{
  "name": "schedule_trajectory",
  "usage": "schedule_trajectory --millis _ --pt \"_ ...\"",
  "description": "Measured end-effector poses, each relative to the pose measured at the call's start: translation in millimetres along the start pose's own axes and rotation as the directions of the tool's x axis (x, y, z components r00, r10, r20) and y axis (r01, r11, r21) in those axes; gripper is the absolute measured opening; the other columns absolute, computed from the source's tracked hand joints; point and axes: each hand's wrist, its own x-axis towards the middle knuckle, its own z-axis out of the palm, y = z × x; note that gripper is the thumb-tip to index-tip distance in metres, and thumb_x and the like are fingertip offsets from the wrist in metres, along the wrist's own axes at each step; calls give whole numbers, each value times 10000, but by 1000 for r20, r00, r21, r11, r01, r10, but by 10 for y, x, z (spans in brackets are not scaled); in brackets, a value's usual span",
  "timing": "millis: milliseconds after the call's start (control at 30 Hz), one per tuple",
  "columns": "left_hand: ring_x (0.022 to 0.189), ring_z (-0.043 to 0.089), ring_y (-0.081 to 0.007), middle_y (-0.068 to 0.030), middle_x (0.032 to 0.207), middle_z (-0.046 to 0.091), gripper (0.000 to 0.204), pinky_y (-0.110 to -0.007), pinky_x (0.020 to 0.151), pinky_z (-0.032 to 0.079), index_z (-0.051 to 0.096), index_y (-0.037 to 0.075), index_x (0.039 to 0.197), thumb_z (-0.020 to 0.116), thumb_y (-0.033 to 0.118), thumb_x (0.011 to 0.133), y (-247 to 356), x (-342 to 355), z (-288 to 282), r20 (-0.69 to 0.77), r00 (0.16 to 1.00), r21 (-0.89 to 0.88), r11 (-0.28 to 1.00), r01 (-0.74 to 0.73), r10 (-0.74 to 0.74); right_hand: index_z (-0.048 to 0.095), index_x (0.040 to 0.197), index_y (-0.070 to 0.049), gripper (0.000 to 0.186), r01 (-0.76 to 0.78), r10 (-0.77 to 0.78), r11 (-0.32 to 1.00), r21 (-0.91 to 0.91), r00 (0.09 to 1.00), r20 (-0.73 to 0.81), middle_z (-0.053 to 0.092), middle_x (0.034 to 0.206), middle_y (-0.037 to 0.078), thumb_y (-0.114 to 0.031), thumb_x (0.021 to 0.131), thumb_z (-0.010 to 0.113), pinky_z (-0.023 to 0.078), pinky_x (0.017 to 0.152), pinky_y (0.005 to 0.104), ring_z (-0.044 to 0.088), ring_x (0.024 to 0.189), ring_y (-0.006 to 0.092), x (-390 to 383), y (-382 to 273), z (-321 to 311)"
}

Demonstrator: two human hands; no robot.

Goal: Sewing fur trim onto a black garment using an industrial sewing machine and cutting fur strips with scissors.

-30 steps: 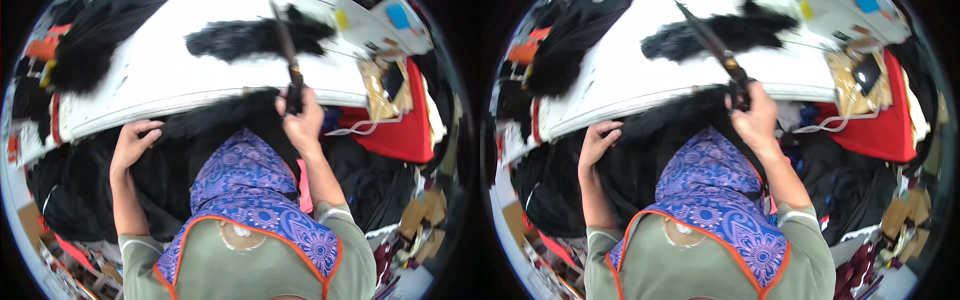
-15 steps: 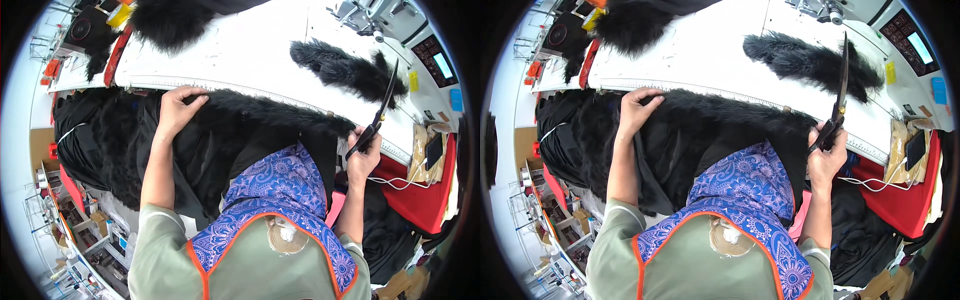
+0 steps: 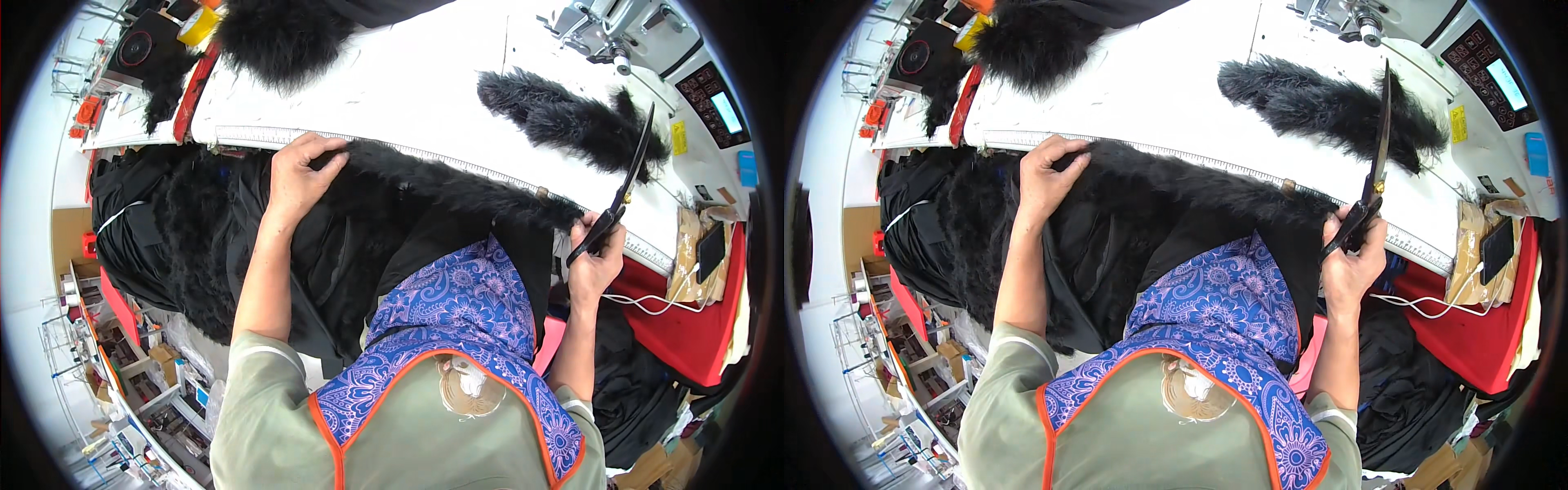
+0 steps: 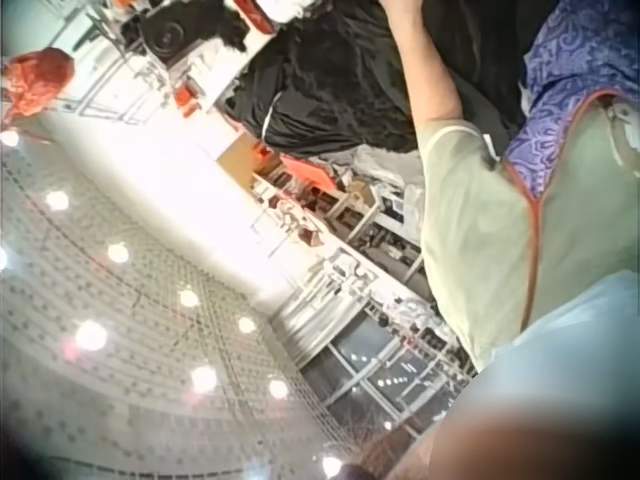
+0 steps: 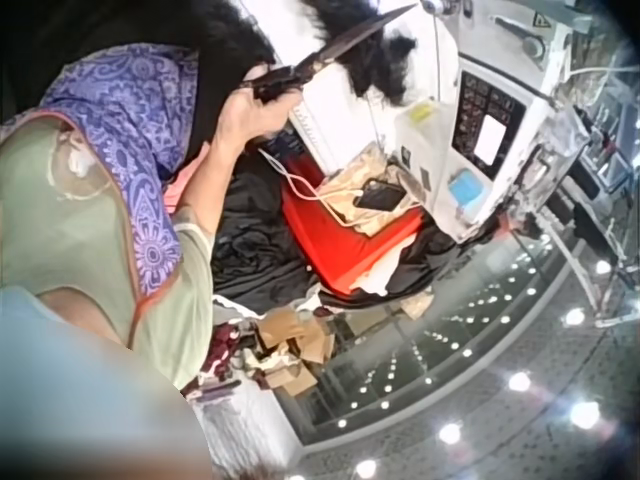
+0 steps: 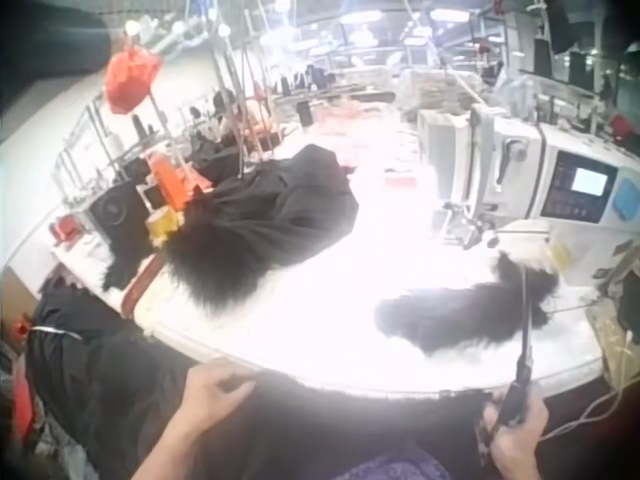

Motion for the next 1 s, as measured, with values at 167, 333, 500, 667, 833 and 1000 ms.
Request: schedule_trajectory --millis 167,333,500,667,833,1000 --pt "714 636 -166 -69 777 646 197 -241 649 481 704 44 892 745 59 700 16 9 3 6 997 27 997 -72 72 539 951 -29 201 -13 13 1000 10 1000 -3 594 875 12 12 803 668 437 757 214 544 781 74 11 6 -3" --pt "713 638 -195 -80 774 647 152 -267 641 488 705 37 855 717 49 703 187 113 36 -35 996 12 997 -79 80 549 983 -22 219 47 -46 999 17 997 -59 608 905 25 -32 809 682 436 778 223 558 821 95 49 49 -68" --pt "690 643 -211 -96 721 662 221 -291 652 495 702 17 801 714 204 685 830 906 474 61 983 -30 985 -170 171 574 978 -4 229 308 -377 924 -225 829 -413 624 861 41 -78 808 709 458 755 236 574 781 108 865 -16 -695" --pt "647 604 -97 -62 716 682 202 -228 638 481 713 21 829 746 168 696 959 1501 1066 297 955 -491 857 156 -4 522 899 -28 286 222 -303 919 -326 926 -224 545 733 7 -151 781 751 418 627 225 497 672 83 900 -183 -1055" --pt "669 584 -63 -9 782 666 223 -191 571 399 689 37 938 729 174 767 1195 1359 1055 463 885 -491 816 305 -53 500 909 -40 501 17 -6 1000 -19 891 454 456 677 -13 -458 742 720 351 490 189 424 577 59 -23 -490 -776" --pt "667 576 -60 -17 780 656 184 -188 585 426 683 7 909 725 120 770 1216 1162 1099 425 904 -523 805 279 -38 513 849 -20 302 -182 169 982 -56 699 695 506 669 33 -206 719 712 408 561 272 470 611 109 -301 -428 -371"
